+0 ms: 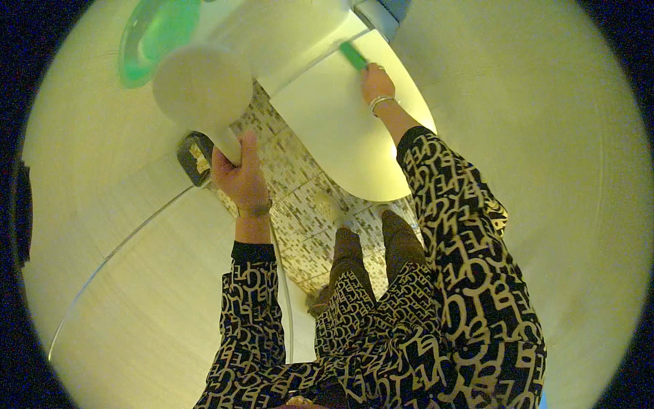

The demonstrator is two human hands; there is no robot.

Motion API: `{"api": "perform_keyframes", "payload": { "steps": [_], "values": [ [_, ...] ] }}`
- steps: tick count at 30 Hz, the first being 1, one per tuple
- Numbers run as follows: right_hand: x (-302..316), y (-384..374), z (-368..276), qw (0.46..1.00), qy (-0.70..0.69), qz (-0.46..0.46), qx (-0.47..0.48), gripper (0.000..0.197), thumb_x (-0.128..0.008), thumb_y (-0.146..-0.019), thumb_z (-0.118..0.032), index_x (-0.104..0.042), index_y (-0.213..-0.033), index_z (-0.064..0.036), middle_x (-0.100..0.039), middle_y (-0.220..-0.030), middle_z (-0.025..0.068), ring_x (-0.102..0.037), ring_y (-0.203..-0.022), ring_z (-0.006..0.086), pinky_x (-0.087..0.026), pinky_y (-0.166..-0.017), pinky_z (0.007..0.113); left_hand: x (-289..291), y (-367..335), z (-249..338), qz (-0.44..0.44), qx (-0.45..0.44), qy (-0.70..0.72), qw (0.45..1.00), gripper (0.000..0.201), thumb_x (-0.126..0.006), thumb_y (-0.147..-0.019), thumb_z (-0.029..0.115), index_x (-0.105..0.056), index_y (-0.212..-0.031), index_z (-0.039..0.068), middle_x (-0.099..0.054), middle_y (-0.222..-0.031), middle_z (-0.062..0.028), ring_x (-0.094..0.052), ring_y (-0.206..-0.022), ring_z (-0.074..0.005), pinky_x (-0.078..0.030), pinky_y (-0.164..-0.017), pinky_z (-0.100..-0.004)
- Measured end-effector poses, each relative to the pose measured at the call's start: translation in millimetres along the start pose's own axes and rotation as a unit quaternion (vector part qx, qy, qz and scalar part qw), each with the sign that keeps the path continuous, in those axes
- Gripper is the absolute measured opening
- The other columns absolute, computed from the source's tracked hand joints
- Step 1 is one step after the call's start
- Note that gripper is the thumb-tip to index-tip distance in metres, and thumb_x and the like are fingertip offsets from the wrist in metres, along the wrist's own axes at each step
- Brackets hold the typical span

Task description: Scrubbing the inside and outside of a toilet bowl using a brush and rinsing with water.

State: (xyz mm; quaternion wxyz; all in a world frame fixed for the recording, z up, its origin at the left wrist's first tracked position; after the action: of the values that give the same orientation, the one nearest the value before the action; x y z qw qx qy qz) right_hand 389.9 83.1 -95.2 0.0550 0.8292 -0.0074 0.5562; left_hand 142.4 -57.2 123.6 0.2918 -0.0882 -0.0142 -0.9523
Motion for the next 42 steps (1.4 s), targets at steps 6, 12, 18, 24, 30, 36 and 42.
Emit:
{"api": "perform_keyframes", "payload": {
  "steps": [6, 12, 18, 24, 30, 36, 42],
  "values": [
    [46, -47, -96, 0.791, -0.57, 0.014, -0.222, 0.045, -0.045, -0.091, -0.045, -0.049, -0.104, -0.0015, -0.056, -0.063, 0.0073, -0.053, -0.054, 0.0139, -0.044, -0.051, 0.03, -8, 11, 16, 0.016, -0.007, 0.035, 0.999, 0.015, -0.07, -0.082, 0.009, -0.056, -0.079, 0.004, -0.053, -0.069, 0.0051, -0.041, -0.061, -0.0025, -0.037, -0.054, -0.0198],
    [83, -32, -199, 0.66, -0.719, 0.095, -0.195, 0.039, -0.052, -0.091, -0.041, -0.04, -0.101, -0.006, -0.056, -0.063, 0.0078, -0.052, -0.049, 0.0147, -0.041, -0.045, 0.031, -31, 9, 42, 0.009, -0.013, 0.043, 0.999, 0.014, -0.07, -0.082, 0.008, -0.057, -0.079, 0.003, -0.053, -0.07, 0.0053, -0.042, -0.063, -0.0024, -0.037, -0.056, -0.0195],
    [114, -36, -176, 0.831, -0.528, 0.172, -0.035, 0.029, -0.056, -0.09, -0.031, -0.045, -0.101, -0.0064, -0.057, -0.064, 0.0145, -0.056, -0.053, 0.0285, -0.044, -0.051, 0.04, -13, 2, 45, 0.019, -0.045, 0.017, 0.999, 0.017, -0.071, -0.081, 0.01, -0.056, -0.077, 0.003, -0.051, -0.067, 0.0042, -0.041, -0.063, -0.003, -0.036, -0.055, -0.0199],
    [226, -102, -229, 0.995, -0.004, 0.028, 0.099, 0.039, -0.043, -0.091, -0.037, -0.049, -0.115, -0.0083, -0.066, -0.081, 0.0196, -0.065, -0.078, 0.0373, -0.05, -0.069, 0.048, 17, -11, 54, 0.029, -0.039, 0.056, 0.997, 0.022, -0.072, -0.08, 0.012, -0.053, -0.072, 0.004, -0.047, -0.06, 0.002, -0.038, -0.055, -0.0052, -0.033, -0.05, -0.0219],
    [224, -137, -245, 0.978, 0.124, -0.041, 0.163, 0.046, -0.039, -0.094, -0.033, -0.03, -0.137, -0.0203, -0.066, -0.088, 0.0182, -0.065, -0.08, 0.0338, -0.05, -0.066, 0.048, 5, -15, 70, 0.038, -0.099, 0.028, 0.994, 0.018, -0.072, -0.08, 0.012, -0.056, -0.075, 0.005, -0.047, -0.059, -0.0007, -0.039, -0.053, -0.0064, -0.034, -0.049, -0.022],
    [209, -91, -284, 0.954, 0.103, -0.11, 0.259, 0.059, -0.043, -0.089, -0.024, -0.02, -0.144, -0.0252, -0.065, -0.099, 0.0183, -0.064, -0.089, 0.0335, -0.051, -0.074, 0.045, 16, -20, 64, 0.03, -0.076, 0.051, 0.995, 0.016, -0.071, -0.08, 0.011, -0.057, -0.078, 0.002, -0.053, -0.062, -0.0007, -0.043, -0.055, -0.0064, -0.036, -0.049, -0.0222],
    [218, -183, -262, 0.96, 0.167, -0.029, 0.223, 0.048, -0.037, -0.093, -0.023, -0.03, -0.139, -0.0118, -0.066, -0.095, 0.0179, -0.065, -0.087, 0.0336, -0.051, -0.073, 0.045, -11, -15, 79, 0.027, -0.126, 0.076, 0.989, 0.015, -0.072, -0.079, 0.011, -0.06, -0.081, 0.002, -0.056, -0.062, -0.0017, -0.047, -0.054, -0.0078, -0.038, -0.05, -0.0227]
  ]
}}
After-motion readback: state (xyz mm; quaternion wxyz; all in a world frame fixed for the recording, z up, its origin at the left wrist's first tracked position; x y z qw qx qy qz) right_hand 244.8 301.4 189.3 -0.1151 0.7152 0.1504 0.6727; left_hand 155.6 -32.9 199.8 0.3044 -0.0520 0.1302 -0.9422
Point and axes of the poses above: each hand's wrist, its own y-axis away from the middle knuckle, its own x-axis out of the back of the hand, z = x × y, the point moved 4 cm from there along -y, towards the middle knuckle
